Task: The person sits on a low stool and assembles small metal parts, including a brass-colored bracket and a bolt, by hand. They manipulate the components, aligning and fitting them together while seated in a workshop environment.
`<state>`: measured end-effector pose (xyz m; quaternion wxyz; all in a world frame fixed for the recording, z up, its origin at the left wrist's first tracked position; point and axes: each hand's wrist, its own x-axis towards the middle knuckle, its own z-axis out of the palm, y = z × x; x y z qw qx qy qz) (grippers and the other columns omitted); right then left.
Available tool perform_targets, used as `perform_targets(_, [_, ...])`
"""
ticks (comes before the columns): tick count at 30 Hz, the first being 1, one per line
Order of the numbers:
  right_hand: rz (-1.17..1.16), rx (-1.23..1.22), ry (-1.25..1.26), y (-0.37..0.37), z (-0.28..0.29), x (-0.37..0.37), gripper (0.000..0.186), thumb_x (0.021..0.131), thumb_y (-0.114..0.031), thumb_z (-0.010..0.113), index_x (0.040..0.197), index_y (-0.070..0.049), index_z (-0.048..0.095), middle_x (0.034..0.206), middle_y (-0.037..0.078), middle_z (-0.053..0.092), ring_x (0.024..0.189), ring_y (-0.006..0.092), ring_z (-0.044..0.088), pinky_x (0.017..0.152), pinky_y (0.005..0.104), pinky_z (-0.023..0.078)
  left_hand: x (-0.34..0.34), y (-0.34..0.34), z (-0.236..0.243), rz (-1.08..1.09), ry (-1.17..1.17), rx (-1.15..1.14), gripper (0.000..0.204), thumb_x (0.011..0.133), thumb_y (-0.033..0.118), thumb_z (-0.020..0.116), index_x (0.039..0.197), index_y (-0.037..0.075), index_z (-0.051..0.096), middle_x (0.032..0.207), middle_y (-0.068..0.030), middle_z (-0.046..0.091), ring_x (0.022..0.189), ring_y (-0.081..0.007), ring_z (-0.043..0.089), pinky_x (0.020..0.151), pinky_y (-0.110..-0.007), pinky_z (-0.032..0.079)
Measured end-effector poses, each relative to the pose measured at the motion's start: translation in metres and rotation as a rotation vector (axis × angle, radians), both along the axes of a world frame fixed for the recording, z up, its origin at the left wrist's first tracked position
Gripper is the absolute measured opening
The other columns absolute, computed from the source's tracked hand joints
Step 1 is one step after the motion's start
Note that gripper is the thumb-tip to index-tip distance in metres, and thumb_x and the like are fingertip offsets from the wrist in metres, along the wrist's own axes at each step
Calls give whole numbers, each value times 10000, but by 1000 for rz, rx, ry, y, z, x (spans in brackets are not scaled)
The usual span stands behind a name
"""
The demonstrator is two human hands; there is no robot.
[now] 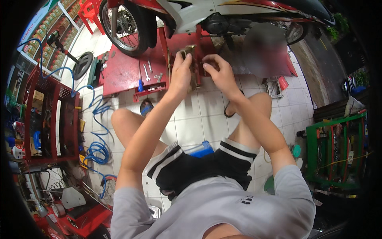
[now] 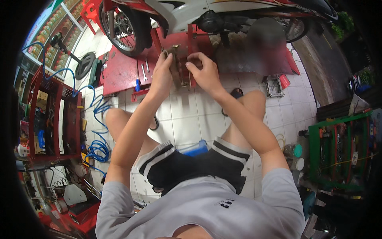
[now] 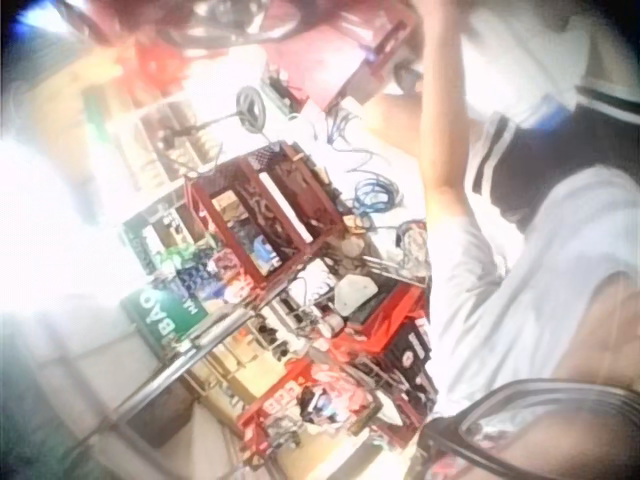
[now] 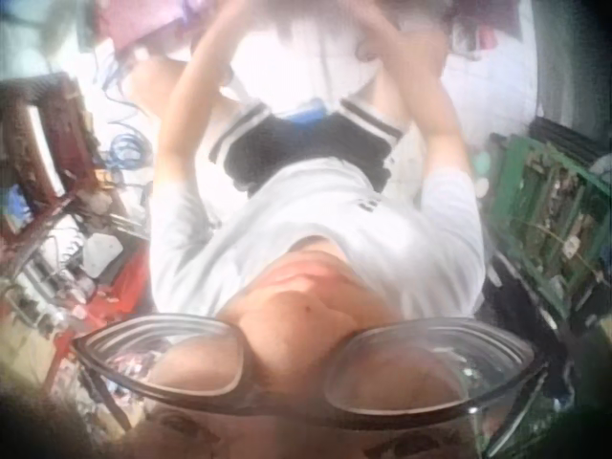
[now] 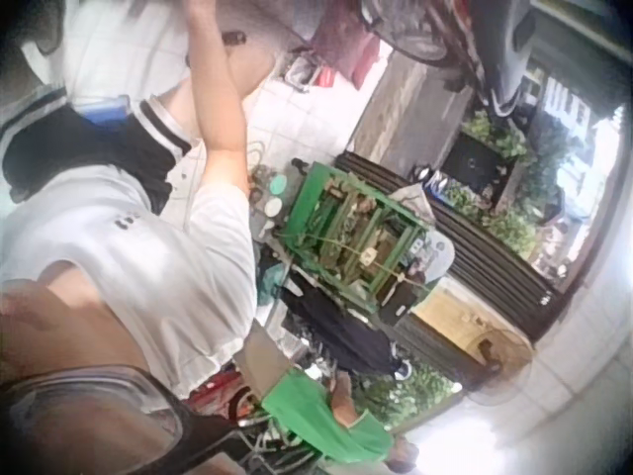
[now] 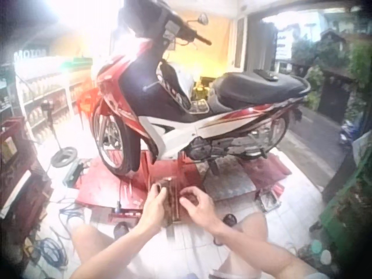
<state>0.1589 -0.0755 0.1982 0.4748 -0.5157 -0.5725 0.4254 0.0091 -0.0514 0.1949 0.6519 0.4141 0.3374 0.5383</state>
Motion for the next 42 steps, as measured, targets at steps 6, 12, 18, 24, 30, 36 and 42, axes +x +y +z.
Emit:
perform_targets(6, [104, 279, -111, 75, -46, -11, 360, 934, -245, 523, 1181, 15, 548, 1008, 136, 657, 877, 182, 634, 764, 316, 493, 22, 61, -23, -114, 59, -79, 526, 894, 388, 531, 1196, -35, 446, 1274, -190, 355, 1184, -285, 389, 992, -376, 333])
perform_targets(12, [309, 7, -119, 131, -63, 21, 372, 1016, -280, 404, 1091, 17, 615, 824, 45, 626, 727, 151, 574, 671, 329, 476, -37, 111, 2, -327, 870, 331, 393, 873, 267, 578, 1105, -48, 612, 953, -212, 651, 842, -251, 653, 753, -344, 503])
perform_targets(18, [178, 46, -361, 137, -51, 43, 347, 976, -283, 481, 967, 19, 652, 606, 140, 556, 559, 165, 483, 564, 353, 440, -46, 134, -34, -178, 827, 678, 276, 912, 189, 582, 1066, -32, 642, 875, -130, 677, 692, -132, 627, 637, -275, 505])
perform_targets(24, [39, 164, -387, 132, -45, 51, 346, 973, -261, 486, 872, 45, 612, 574, 142, 496, 548, 177, 417, 565, 349, 404, -38, 124, -19, -341, 1073, 407, 283, 943, 224, 567, 1006, -39, 649, 744, -64, 645, 642, -117, 577, 625, -272, 472])
perform_targets(30, [-8, 194, -381, 126, -43, 54, 344, 968, -253, 481, 856, 44, 613, 578, 150, 501, 540, 214, 403, 568, 363, 394, -27, 117, -21, -257, 971, 331, 469, 1006, 368, 432, 803, -6, 629, 647, -31, 596, 555, -83, 508, 487, -246, 378])
perform_targets(36, [-29, 121, -474, 123, -37, 58, 350, 952, -284, 482, 877, 7, 663, 638, 188, 588, 592, 324, 542, 632, 402, 442, -23, 119, -23, -317, 859, 204, 557, 1022, 429, 345, 730, 29, 600, 623, -25, 566, 538, -79, 468, 483, -229, 360])
perform_targets(42, [-45, 147, -480, 119, -39, 60, 366, 967, -256, 484, 805, 54, 592, 543, 155, 446, 513, 212, 376, 532, 379, 359, -18, 119, -28, -387, 739, 95, 577, 1027, 423, 323, 737, 19, 615, 645, -38, 574, 554, -80, 448, 501, -231, 349])
